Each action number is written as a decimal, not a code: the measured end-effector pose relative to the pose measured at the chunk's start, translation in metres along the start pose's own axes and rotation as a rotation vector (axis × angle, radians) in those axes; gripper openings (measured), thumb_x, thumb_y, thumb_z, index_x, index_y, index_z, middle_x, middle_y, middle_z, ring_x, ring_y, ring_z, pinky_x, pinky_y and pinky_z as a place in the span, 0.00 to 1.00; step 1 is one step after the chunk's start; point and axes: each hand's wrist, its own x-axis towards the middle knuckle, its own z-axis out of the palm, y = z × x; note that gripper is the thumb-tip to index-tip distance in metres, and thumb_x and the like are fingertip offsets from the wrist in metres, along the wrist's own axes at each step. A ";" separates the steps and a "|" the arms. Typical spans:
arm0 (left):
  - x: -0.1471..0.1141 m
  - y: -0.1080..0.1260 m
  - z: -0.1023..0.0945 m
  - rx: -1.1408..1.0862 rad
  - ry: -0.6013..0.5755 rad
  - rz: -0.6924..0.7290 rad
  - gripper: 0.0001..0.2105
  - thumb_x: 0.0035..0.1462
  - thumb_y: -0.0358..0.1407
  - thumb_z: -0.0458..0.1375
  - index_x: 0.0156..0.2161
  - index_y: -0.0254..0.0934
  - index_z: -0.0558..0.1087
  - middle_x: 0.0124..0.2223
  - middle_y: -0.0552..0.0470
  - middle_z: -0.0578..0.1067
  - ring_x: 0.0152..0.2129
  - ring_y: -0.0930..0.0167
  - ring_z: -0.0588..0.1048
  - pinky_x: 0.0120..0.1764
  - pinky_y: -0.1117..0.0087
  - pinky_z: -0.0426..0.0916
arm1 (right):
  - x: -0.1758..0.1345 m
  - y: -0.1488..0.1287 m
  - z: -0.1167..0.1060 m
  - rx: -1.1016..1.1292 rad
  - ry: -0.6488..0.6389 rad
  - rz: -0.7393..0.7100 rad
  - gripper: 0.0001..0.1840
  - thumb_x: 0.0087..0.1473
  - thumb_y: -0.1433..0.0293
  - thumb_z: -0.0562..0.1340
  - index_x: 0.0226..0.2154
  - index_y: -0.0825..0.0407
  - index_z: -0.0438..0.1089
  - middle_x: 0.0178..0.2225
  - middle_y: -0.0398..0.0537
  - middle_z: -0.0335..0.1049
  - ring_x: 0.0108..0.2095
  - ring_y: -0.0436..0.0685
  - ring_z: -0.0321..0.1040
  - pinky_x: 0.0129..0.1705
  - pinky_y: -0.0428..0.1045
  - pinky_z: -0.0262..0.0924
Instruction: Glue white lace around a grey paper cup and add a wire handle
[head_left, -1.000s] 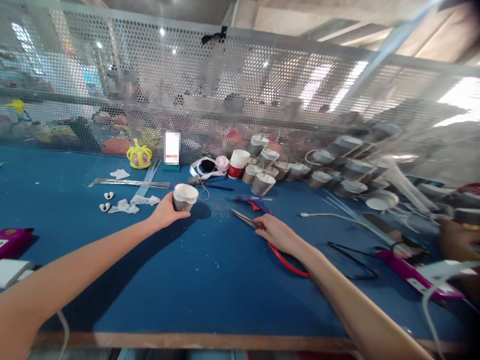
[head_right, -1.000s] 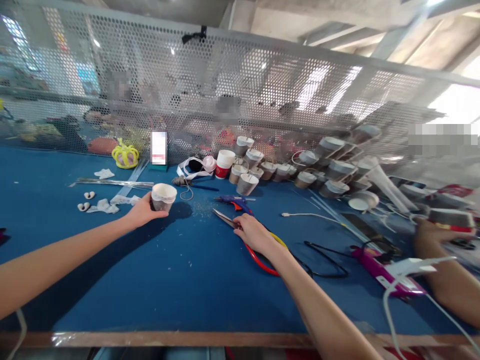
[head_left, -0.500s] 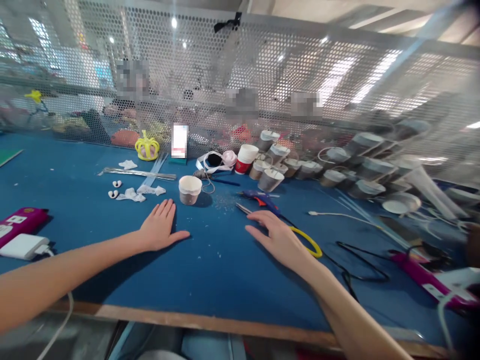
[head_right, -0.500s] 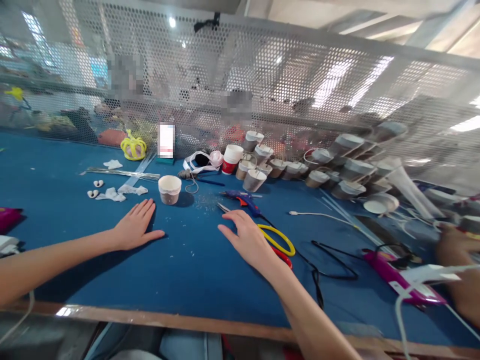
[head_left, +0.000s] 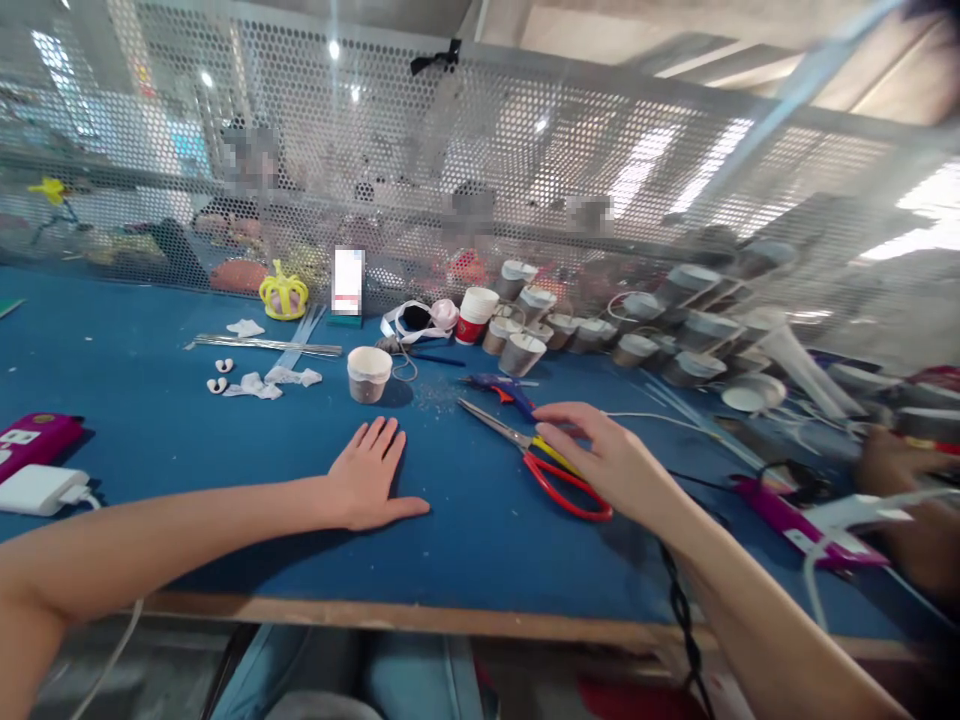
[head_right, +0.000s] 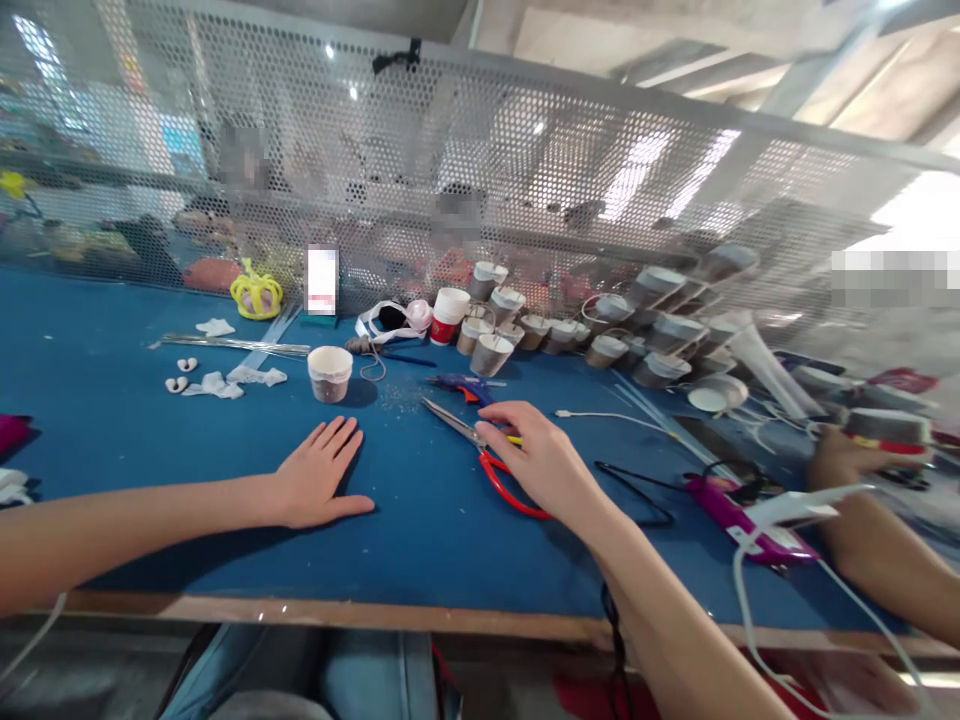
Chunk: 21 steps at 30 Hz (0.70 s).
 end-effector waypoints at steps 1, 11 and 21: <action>-0.002 0.005 0.005 0.006 -0.020 0.014 0.43 0.46 0.58 0.45 0.56 0.21 0.53 0.60 0.29 0.47 0.58 0.51 0.43 0.55 0.48 0.40 | 0.001 -0.001 0.002 0.006 -0.005 0.008 0.13 0.49 0.62 0.54 0.34 0.51 0.68 0.38 0.51 0.69 0.37 0.57 0.67 0.40 0.52 0.61; 0.013 0.095 0.016 -0.118 -0.114 0.746 0.31 0.51 0.48 0.48 0.57 0.30 0.54 0.60 0.42 0.54 0.59 0.61 0.46 0.57 0.57 0.40 | 0.024 -0.030 0.017 -0.008 -0.052 -0.087 0.13 0.51 0.64 0.53 0.35 0.51 0.68 0.39 0.50 0.70 0.37 0.56 0.67 0.41 0.51 0.61; 0.010 0.031 -0.030 -0.162 -0.294 0.367 0.20 0.48 0.51 0.50 0.34 0.37 0.74 0.33 0.46 0.76 0.30 0.64 0.74 0.33 0.67 0.66 | 0.078 -0.048 0.102 0.259 -0.147 -0.050 0.35 0.41 0.64 0.62 0.51 0.61 0.54 0.47 0.61 0.61 0.43 0.59 0.64 0.41 0.54 0.62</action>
